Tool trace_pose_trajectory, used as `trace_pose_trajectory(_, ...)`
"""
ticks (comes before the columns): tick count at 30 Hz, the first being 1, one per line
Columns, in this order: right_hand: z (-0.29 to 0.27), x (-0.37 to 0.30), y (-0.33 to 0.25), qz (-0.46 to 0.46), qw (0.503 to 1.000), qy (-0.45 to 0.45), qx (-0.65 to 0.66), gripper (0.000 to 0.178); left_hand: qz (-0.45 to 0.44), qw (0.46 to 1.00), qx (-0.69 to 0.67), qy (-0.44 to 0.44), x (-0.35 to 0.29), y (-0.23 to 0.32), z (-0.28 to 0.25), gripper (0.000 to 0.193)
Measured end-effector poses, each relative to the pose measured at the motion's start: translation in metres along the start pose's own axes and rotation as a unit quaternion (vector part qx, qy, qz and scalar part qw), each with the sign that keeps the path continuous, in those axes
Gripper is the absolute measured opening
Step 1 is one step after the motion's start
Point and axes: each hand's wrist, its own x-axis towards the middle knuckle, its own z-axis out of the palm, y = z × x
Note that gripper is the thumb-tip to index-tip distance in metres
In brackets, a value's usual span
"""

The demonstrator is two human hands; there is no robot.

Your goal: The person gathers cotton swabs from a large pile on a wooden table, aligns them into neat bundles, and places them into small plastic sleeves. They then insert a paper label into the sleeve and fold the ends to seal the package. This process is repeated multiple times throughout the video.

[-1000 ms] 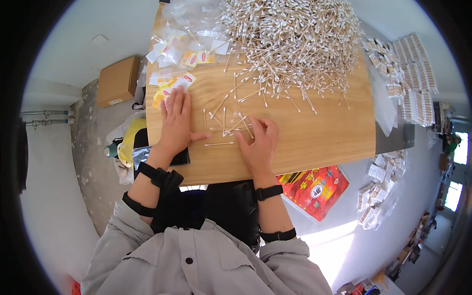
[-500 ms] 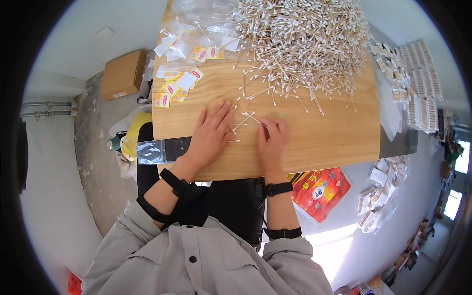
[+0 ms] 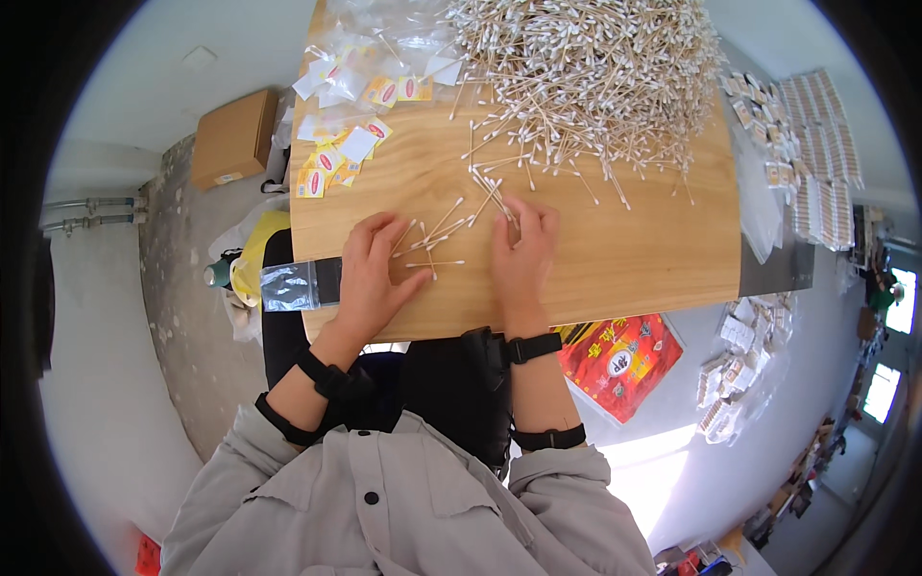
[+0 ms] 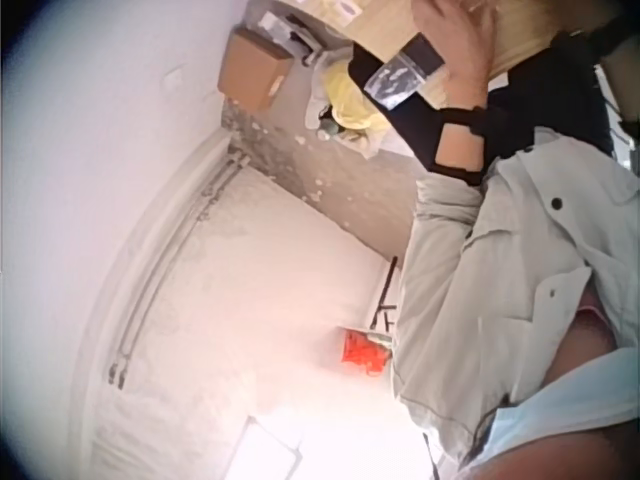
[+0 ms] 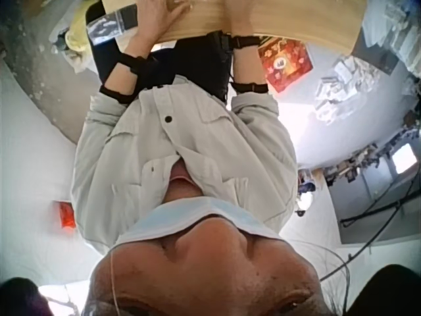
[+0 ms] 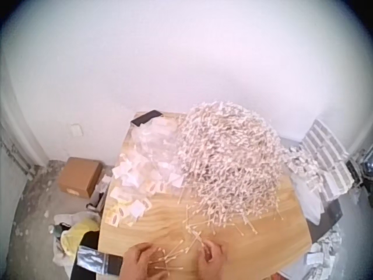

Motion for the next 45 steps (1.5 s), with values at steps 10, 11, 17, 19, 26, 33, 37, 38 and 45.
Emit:
trace_pose_trajectory(10,0.016,0.008,-0.024,-0.166,0.974,-0.141,-0.064,0.017,0.002,0.997,0.07,0.024,0.006,-0.014,-0.001,0.015)
trace_pose_trajectory(11,0.015,0.012,-0.019,-0.158,0.975,-0.144,-0.062,0.014,-0.003,0.997,0.068,0.023,0.009,-0.015,0.0,0.012)
trace_pose_trajectory(17,0.014,0.028,-0.006,-0.074,0.992,-0.088,-0.057,0.011,0.007,0.998,0.057,0.037,0.014,-0.016,0.002,0.008)
trace_pose_trajectory(19,0.017,0.029,-0.008,-0.063,0.993,-0.091,-0.042,0.01,0.015,0.998,0.058,0.032,0.013,-0.013,0.005,0.009)
trace_pose_trajectory(26,0.032,0.022,-0.022,-0.144,0.972,-0.185,-0.019,0.008,0.058,0.997,0.038,0.033,0.009,-0.007,0.019,0.02)
trace_pose_trajectory(33,0.009,0.002,-0.018,-0.001,0.999,-0.053,0.0,0.027,0.054,0.992,0.116,-0.013,0.0,0.009,0.011,0.091)
trace_pose_trajectory(37,0.008,-0.005,-0.012,-0.021,0.997,-0.057,-0.057,0.035,0.05,0.981,0.163,-0.093,0.002,0.01,0.029,0.109)
trace_pose_trajectory(38,0.01,-0.006,-0.011,-0.031,0.995,-0.055,-0.07,0.037,0.042,0.977,0.183,-0.103,0.003,0.01,0.031,0.11)
trace_pose_trajectory(45,0.016,-0.002,-0.011,-0.032,0.995,-0.054,-0.082,0.034,0.027,0.967,0.217,-0.134,-0.021,0.028,0.029,0.1)
